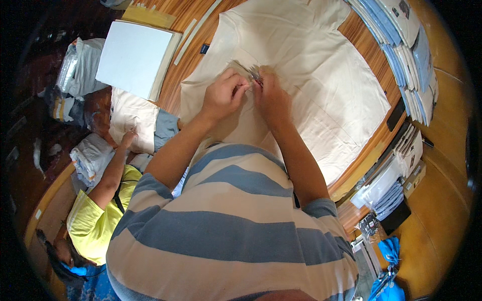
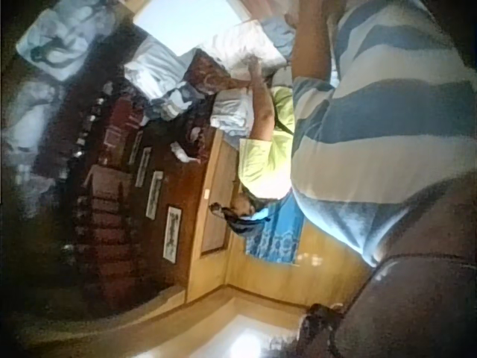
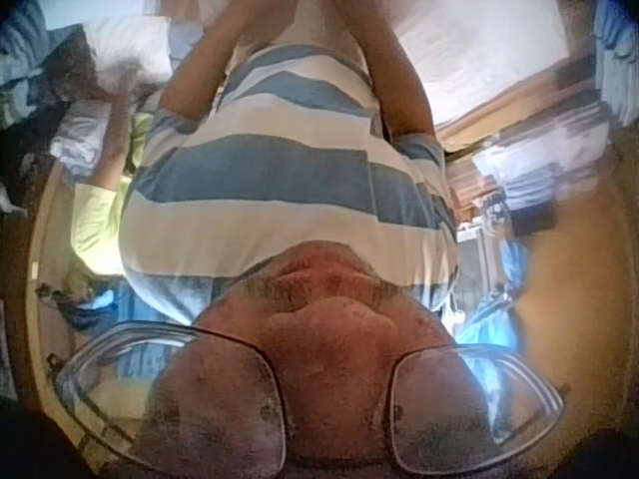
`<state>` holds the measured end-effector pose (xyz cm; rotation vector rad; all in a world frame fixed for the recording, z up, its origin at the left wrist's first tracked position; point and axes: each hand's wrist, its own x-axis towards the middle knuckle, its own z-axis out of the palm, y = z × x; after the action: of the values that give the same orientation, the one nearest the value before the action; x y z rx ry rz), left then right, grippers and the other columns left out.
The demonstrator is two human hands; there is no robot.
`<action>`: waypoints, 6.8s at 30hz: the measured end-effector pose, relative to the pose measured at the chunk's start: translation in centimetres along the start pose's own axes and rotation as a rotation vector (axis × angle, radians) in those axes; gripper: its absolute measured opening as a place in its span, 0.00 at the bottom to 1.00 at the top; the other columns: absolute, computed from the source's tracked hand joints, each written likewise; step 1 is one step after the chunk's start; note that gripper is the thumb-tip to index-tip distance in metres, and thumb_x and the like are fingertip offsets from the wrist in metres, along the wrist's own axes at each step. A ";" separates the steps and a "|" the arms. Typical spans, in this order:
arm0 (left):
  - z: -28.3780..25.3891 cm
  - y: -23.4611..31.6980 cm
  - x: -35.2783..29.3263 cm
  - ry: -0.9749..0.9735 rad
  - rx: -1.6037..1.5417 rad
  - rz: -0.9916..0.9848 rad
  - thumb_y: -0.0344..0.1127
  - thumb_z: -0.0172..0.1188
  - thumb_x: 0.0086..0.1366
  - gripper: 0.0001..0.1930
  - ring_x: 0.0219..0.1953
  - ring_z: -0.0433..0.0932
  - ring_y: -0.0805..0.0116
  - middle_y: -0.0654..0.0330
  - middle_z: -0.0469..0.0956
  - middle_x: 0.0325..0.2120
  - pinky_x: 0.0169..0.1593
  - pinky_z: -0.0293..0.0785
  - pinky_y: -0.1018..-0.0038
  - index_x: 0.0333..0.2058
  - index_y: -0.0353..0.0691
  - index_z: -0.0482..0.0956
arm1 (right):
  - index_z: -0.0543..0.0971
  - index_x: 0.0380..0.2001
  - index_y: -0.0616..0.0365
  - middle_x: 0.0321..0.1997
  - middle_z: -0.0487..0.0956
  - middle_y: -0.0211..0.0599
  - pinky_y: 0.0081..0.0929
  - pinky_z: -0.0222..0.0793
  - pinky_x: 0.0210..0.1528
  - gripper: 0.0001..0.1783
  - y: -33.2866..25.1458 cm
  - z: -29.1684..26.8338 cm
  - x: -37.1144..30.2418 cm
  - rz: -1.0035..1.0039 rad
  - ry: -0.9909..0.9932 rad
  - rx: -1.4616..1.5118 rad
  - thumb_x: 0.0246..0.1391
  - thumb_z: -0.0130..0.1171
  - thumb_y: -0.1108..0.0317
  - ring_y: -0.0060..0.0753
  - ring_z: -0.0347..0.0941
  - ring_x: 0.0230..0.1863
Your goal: The person folds button-down shirts on a table, aligning the fabric, folding in the sleeves and sides, and stacking the finished items.
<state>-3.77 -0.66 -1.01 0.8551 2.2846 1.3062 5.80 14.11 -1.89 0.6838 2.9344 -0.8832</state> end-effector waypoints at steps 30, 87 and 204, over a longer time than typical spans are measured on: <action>-10.6 0.2 -12.7 -0.323 0.588 -0.475 0.46 0.66 0.66 0.15 0.33 0.85 0.52 0.51 0.86 0.33 0.38 0.78 0.59 0.39 0.39 0.85 | 0.82 0.46 0.63 0.43 0.82 0.51 0.46 0.78 0.45 0.24 33.0 -16.4 -21.7 0.242 0.870 -0.730 0.55 0.71 0.55 0.56 0.79 0.44; -6.0 -2.9 6.5 -0.095 0.175 0.476 0.31 0.73 0.58 0.09 0.54 0.82 0.52 0.59 0.86 0.46 0.57 0.76 0.61 0.37 0.39 0.87 | 0.83 0.38 0.60 0.37 0.81 0.43 0.41 0.74 0.47 0.09 -0.3 -0.6 7.3 -0.366 0.035 0.432 0.60 0.65 0.66 0.49 0.78 0.42; -40.7 -12.6 -21.8 0.220 -0.133 -0.336 0.41 0.59 0.68 0.17 0.44 0.85 0.62 0.57 0.86 0.44 0.49 0.81 0.63 0.48 0.36 0.83 | 0.80 0.50 0.63 0.46 0.84 0.43 0.38 0.77 0.51 0.26 11.3 -7.5 -45.8 0.720 1.264 1.577 0.67 0.57 0.47 0.40 0.82 0.45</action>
<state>-15.30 -46.02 8.91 0.2776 2.3413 1.4302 52.78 7.85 4.21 2.6797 1.0245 -3.1827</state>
